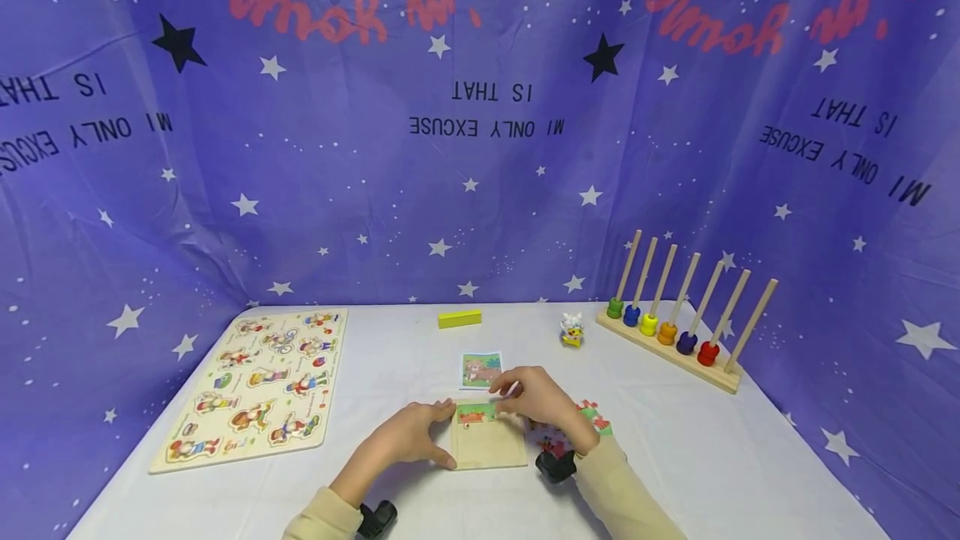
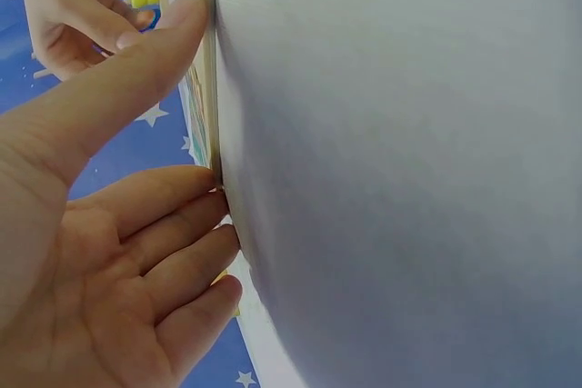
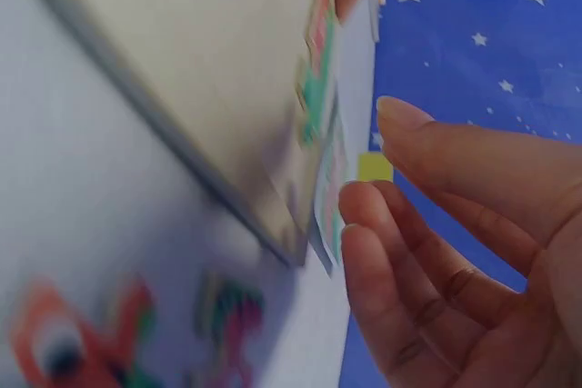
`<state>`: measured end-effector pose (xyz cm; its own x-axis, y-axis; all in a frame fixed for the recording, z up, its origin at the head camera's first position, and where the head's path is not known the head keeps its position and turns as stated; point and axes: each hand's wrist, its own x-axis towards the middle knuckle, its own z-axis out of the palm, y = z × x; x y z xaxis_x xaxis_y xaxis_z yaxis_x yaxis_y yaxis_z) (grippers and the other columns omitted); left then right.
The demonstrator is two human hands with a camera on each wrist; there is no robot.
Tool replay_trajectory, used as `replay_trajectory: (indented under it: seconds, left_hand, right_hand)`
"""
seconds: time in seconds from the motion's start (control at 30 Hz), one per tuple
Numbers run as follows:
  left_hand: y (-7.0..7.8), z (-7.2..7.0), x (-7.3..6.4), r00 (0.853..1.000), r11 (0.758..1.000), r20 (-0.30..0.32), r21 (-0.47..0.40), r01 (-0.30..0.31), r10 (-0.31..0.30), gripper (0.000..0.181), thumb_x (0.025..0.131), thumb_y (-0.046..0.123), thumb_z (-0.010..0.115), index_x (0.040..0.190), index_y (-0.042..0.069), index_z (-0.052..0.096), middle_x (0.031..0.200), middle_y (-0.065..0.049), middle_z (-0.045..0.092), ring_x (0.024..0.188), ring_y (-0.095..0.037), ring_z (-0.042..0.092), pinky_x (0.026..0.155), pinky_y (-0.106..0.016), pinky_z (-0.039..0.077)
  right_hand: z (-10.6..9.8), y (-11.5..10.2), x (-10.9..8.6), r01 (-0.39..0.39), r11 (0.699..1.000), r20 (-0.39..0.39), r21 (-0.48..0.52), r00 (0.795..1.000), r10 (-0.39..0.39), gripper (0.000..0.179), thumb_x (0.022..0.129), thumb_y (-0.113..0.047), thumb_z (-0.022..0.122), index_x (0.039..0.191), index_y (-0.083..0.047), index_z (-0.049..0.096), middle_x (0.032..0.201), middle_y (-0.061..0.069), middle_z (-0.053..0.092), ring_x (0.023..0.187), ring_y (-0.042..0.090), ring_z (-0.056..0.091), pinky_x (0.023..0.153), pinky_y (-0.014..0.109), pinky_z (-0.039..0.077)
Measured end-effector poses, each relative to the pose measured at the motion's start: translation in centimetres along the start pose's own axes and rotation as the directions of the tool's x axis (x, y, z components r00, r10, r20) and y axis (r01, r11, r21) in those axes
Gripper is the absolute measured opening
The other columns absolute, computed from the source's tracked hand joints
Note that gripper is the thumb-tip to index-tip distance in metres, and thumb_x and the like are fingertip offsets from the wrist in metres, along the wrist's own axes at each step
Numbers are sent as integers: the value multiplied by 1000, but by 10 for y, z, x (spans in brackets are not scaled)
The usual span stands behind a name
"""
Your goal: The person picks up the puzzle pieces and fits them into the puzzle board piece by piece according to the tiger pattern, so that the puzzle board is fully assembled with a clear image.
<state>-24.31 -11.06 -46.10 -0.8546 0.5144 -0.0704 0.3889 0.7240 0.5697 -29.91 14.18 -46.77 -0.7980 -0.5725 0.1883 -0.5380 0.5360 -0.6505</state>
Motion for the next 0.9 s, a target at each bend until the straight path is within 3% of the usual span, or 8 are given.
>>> replay_trajectory:
  seconds: [0.33,0.53,0.9]
  left_hand:
    - [1,0,-1,1000,1000,-6,-7,-4,4,88,62,32,87,133,-5,52,142,-18,47,131,-38,43,109,-53,31]
    - [1,0,-2,1000,1000,-2,-15,0,-1,88,62,31,87,134,-5,52,142,-19,47,132,-38,42,109,-53,32]
    - [0,0,-1,1000,1000,6,-14,0,0,89,63,32,87,135,-5,51,143,-19,46,132,-38,42,109,-53,31]
  right_hand:
    - [-32,10,-18,-22,1000,-64,-23,998,20,21,85,-9,74,105,-3,71,98,12,69,76,20,64,62,24,52]
    - [-48,20,-29,-47,998,-98,-42,994,42,23,85,-8,73,107,-3,70,101,15,69,78,21,64,65,25,53]
    - [-65,36,-42,-119,991,-53,-67,992,116,22,85,-6,72,106,-3,70,95,15,68,76,22,62,59,26,52]
